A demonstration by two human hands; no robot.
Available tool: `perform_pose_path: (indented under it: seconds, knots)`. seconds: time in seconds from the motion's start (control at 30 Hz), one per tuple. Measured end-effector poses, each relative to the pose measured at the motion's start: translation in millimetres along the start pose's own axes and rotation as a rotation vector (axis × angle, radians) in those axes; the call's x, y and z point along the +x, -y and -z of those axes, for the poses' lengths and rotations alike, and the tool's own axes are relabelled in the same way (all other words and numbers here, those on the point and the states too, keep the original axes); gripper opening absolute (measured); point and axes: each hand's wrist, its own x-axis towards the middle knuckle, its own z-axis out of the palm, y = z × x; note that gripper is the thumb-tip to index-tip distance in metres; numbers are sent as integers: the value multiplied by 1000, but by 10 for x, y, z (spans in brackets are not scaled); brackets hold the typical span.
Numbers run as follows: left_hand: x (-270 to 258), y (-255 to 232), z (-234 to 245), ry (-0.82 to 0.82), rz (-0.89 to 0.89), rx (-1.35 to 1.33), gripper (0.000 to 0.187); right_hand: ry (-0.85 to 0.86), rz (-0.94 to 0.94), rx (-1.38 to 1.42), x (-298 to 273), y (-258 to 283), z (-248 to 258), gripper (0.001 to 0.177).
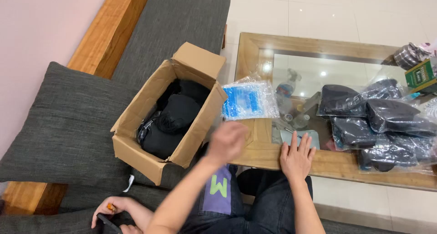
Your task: Picking black fabric masks from a cardboard box and placing them into plastic bags on a table
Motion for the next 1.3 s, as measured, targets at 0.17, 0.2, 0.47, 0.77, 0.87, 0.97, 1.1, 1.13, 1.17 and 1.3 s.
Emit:
perform_pose_path:
  seconds: [0.17,0.2,0.47,0.77,0.87,0.97,1.1,1.13,1.17,1.3]
  knots:
    - [701,781,1059,-150,103,328,25,-7,-13,26,-25,79,99,60]
    - [761,991,1233,-77,270,373,43,8,-17,13,-27,101,130,60]
    - [441,2024,1203,549,1143,323,106,50,-47,-18,-6,148,201,61]
    - [631,1671,1215,358,1004,371,90,-4,-38,20,-32,142,189,59]
    - [632,1613,1284,199,1015,340,73,-15,-32,4,-34,131,181,59]
    - [594,1357,1346,-70,867,344,50,-43,-19,-13,-34,120,155,59]
    - [812,176,1160,-239,537,23,38,-113,16,-17,-18,99,98,57]
    - [743,10,974,-226,535,13,38,-113,-1,-22,-21,100,88,57]
    - [677,-162,786,-50,610,15,38,-128,19,-2,-22,93,90,56]
    - [97,-327,-61,443,547,-105,41,-61,91,287,-25,27,239,79]
